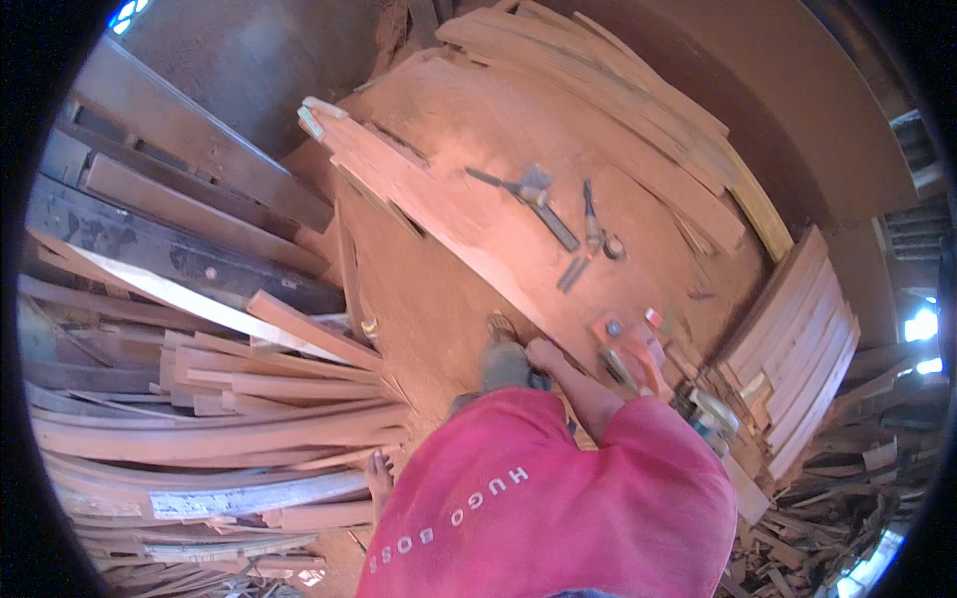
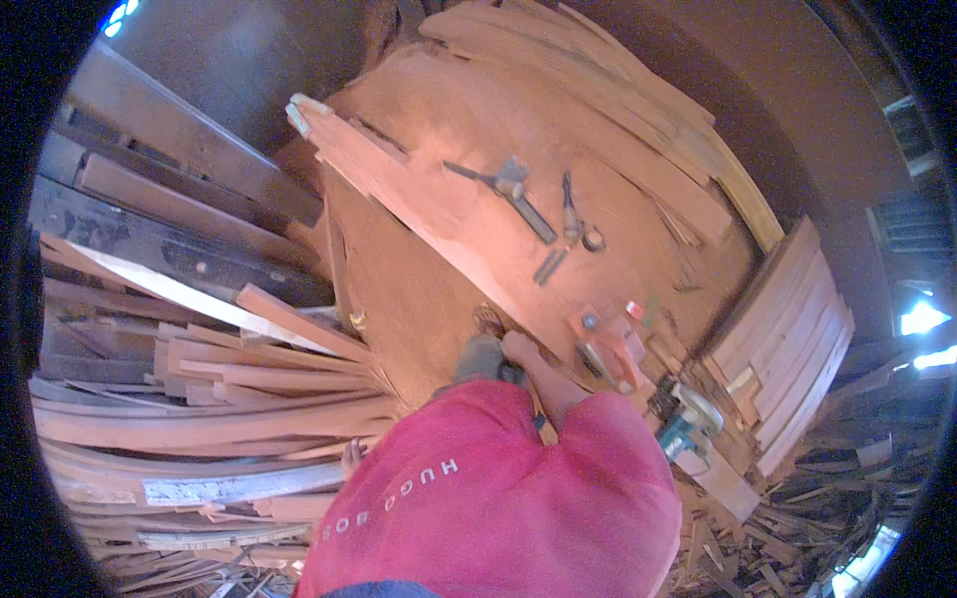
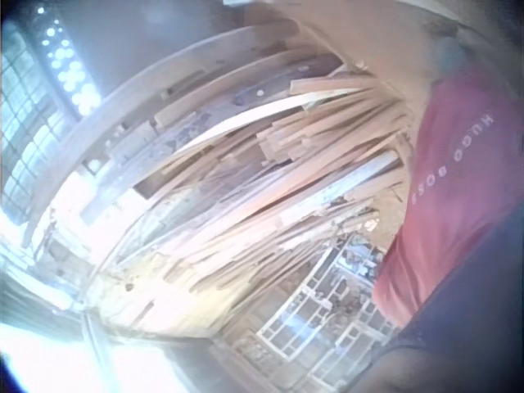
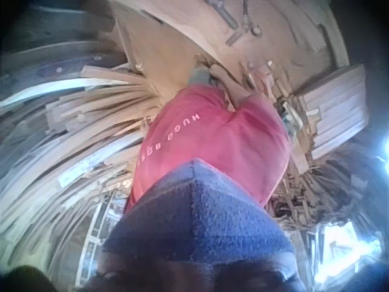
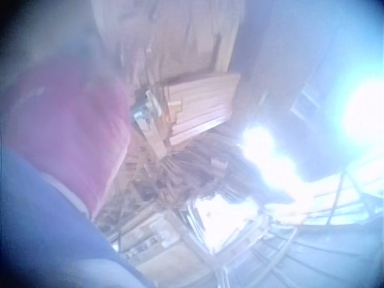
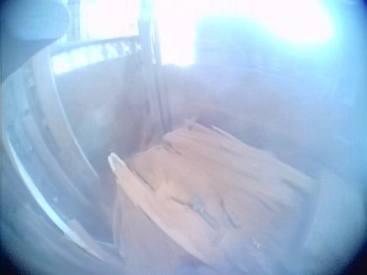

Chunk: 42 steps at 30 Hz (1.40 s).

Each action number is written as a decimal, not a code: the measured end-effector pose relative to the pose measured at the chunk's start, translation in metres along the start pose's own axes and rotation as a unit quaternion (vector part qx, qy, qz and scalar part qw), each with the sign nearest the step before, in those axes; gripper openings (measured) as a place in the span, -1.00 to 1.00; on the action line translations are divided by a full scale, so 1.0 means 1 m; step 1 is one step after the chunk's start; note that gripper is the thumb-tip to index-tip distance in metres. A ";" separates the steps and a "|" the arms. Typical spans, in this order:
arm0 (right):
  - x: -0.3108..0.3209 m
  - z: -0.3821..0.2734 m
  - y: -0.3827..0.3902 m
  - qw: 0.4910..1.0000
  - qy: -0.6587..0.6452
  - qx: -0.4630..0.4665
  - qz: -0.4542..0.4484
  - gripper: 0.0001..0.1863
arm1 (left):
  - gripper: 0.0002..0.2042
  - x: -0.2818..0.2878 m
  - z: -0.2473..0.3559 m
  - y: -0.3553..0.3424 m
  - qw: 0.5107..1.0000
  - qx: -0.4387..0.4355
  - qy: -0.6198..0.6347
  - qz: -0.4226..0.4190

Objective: The person uses a circular saw to cut a board and then uses an axe and a hammer to shave and shape the edges of curved wooden pieces.

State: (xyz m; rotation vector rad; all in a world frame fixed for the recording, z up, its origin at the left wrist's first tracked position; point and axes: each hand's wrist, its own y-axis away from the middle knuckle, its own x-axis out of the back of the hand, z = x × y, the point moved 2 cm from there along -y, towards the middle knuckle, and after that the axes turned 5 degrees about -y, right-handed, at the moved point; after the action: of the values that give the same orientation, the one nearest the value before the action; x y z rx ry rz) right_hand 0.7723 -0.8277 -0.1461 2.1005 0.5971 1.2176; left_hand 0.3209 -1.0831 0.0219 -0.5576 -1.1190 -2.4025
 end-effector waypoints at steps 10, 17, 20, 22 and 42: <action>-0.035 -0.042 -0.013 0.989 0.073 -0.022 -0.128 -0.65 | -0.57 0.016 -0.063 -0.044 0.992 0.095 -0.017 -0.079; 0.035 -0.109 0.057 0.955 -0.112 0.019 -0.274 -0.72 | -0.58 0.095 -0.026 -0.153 0.990 0.062 -0.048 -0.115; 0.024 -0.106 0.023 0.965 0.132 0.151 -0.167 -0.69 | -0.59 0.109 0.036 -0.191 0.996 0.060 0.072 -0.004; 0.010 -0.122 0.002 0.998 0.014 -0.048 0.045 -0.67 | -0.58 0.119 0.065 -0.212 0.999 0.012 0.042 -0.017; 0.147 -0.105 -0.013 0.944 -0.211 0.050 0.249 -0.74 | -0.50 -0.063 0.271 -0.345 0.933 -0.107 -0.218 -0.267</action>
State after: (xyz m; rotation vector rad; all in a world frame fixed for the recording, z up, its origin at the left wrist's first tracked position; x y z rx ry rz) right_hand 0.7480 -0.6913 -0.0288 2.5908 -0.0793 0.9432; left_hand 0.2358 -0.6564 -0.0610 -1.0069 -1.3284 -2.9890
